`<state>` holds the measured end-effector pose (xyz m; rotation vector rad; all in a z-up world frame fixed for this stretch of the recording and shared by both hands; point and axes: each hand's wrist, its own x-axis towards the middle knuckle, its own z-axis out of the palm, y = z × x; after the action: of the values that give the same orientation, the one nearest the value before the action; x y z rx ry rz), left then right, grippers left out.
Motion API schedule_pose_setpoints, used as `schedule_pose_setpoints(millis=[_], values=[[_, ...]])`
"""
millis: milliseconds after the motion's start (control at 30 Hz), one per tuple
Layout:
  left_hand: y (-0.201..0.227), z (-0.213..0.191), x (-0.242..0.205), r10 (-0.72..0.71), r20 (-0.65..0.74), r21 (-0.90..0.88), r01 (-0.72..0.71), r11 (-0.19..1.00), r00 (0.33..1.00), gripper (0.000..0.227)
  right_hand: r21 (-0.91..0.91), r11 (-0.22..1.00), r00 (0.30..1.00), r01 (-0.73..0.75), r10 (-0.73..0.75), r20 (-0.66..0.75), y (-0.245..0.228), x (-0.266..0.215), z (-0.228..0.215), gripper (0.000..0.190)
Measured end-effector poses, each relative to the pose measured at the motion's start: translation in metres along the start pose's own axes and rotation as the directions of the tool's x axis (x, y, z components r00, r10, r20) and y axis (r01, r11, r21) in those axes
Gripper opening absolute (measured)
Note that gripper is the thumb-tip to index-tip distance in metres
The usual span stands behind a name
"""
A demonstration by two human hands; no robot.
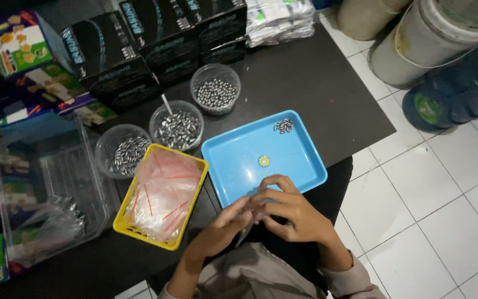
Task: The person sits at a table and repeatedly picks small metallic parts from a blue tray, places them into small plastic bags, and sets the filled bags into a yellow basket. The person also moves a clear plastic container and handles a small yellow circular object on the tray.
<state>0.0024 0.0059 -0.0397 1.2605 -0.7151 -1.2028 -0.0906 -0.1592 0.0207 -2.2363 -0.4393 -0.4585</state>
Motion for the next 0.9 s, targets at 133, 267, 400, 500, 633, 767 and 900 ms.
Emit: schedule_pose_setpoints(millis=[133,267,400,500,633,767,900], values=[[0.025,0.008,0.013,0.074,-0.083,0.038,-0.072,0.997,0.994,0.033,0.056,0.996,0.996,-0.064,0.067,-0.053,0.002,0.000,-0.010,0.011],[0.019,0.012,0.031,0.131,-0.252,0.308,-0.049,0.950,0.959,0.026,-0.046,0.954,0.941,-0.298,0.285,-0.183,0.014,-0.004,-0.028,0.019],[0.007,0.012,0.045,0.353,-0.279,0.542,-0.157,0.826,0.893,0.025,-0.304,0.778,0.835,-0.549,0.499,-0.231,0.067,-0.016,-0.034,0.035],[0.005,0.012,0.051,0.363,-0.304,0.569,-0.138,0.811,0.881,0.025,-0.381,0.717,0.811,-0.584,0.535,-0.235,0.108,-0.015,-0.023,0.059],[-0.006,0.009,0.060,0.441,-0.328,0.634,-0.151,0.758,0.835,0.024,-0.444,0.587,0.702,-0.677,0.696,-0.150,0.126,0.003,-0.012,0.055],[-0.001,0.007,0.059,0.485,-0.273,0.669,-0.198,0.716,0.830,0.023,-0.608,0.556,0.779,-0.567,0.601,-0.178,0.155,-0.003,0.005,0.052],[-0.005,0.003,0.062,0.506,-0.248,0.684,-0.220,0.695,0.826,0.021,-0.644,0.537,0.808,-0.544,0.541,-0.232,0.173,-0.005,0.014,0.043]])
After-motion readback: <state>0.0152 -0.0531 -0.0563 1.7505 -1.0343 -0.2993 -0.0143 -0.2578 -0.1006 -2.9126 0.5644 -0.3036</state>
